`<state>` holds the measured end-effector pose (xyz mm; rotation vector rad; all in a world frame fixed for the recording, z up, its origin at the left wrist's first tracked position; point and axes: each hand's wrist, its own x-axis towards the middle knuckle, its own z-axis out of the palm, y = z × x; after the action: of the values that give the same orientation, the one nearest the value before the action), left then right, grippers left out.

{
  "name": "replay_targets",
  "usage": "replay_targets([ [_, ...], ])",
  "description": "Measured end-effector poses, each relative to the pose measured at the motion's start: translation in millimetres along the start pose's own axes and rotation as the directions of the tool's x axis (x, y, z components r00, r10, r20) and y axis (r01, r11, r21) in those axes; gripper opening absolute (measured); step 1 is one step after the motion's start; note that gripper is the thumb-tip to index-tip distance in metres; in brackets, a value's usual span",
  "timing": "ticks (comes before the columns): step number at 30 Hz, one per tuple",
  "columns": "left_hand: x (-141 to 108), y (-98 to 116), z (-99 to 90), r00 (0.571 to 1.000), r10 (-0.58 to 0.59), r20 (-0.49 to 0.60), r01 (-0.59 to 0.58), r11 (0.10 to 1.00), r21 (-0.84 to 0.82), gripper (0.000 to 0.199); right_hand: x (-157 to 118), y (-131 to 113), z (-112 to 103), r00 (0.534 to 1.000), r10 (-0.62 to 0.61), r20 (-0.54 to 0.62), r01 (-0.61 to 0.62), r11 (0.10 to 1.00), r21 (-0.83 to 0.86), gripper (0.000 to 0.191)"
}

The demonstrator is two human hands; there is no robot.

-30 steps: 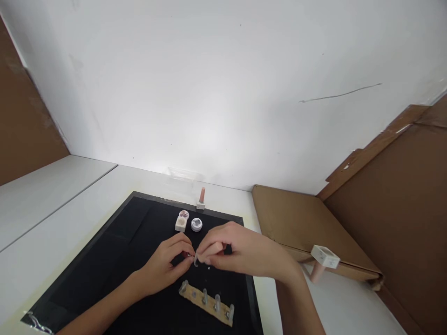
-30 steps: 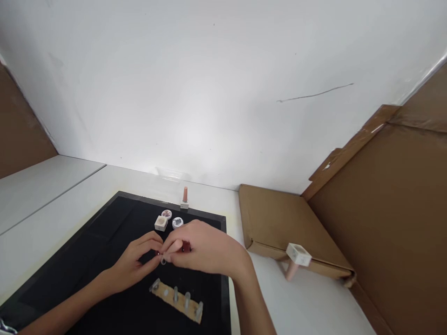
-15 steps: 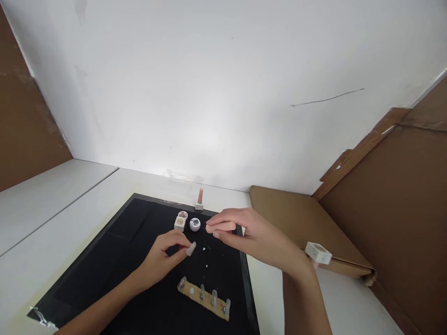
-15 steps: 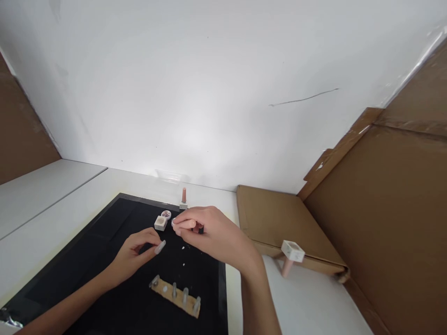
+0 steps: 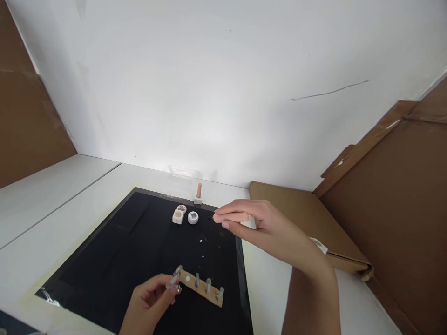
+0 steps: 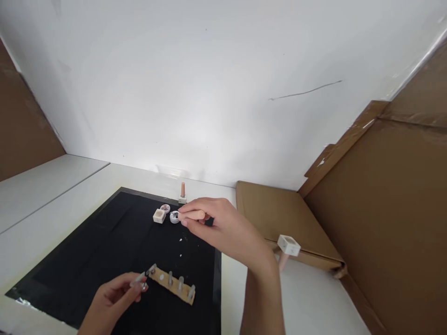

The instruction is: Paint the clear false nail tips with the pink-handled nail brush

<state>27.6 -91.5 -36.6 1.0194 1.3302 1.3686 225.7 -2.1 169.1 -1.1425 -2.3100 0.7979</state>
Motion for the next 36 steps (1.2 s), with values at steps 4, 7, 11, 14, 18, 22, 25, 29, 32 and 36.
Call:
replay_targets([
  [4,-8,-11,12.4,0.969,0.247,0.023,-0.246,0.945,0.214,0.032,-1,-2,0,1.000,0.002,-0.007,-0.002,1.000,-0.031,0.020],
  [7,-10,-22,16.6,0.925,0.378,0.028,-0.357,0.845,0.399,0.029,-1,-1,0,1.000,0.006,-0.011,-0.007,0.998,-0.068,0.020],
  [11,-10,-35,19.0,0.920,0.393,-0.010,-0.321,0.767,0.555,0.034,-2,0,1,1.000,0.001,-0.018,-0.003,0.996,-0.090,0.021],
  [14,-8,-35,20.2,0.938,0.346,-0.021,-0.265,0.752,0.604,0.034,-3,1,0,1.000,-0.003,-0.022,0.001,0.996,-0.086,0.021],
  [18,-6,-31,21.8,0.953,0.303,-0.028,-0.211,0.722,0.659,0.026,-2,1,-1,1.000,0.006,-0.007,-0.006,0.997,-0.082,0.022],
  [22,-7,-31,24.2,0.962,0.274,-0.023,-0.176,0.680,0.712,0.024,0,2,-1,1.000,0.018,0.011,-0.017,0.998,-0.062,0.022],
  [25,-7,-32,26.6,0.960,0.279,-0.026,-0.169,0.652,0.739,0.024,1,5,0,1.000,0.015,0.011,-0.014,0.999,-0.047,0.022],
  [29,-6,-29,30.1,0.965,0.259,-0.034,-0.138,0.617,0.774,0.024,3,7,0,1.000,0.009,0.021,-0.008,0.998,-0.059,0.021],
  [32,-5,-25,31.7,0.971,0.236,-0.035,-0.117,0.598,0.793,0.024,5,8,0,0.999,0.009,0.031,-0.007,0.997,-0.071,0.021],
  [36,-4,-25,31.9,0.970,0.240,-0.036,-0.119,0.600,0.791,0.024,6,8,2,1.000,0.010,0.027,-0.008,0.997,-0.074,0.022],
])
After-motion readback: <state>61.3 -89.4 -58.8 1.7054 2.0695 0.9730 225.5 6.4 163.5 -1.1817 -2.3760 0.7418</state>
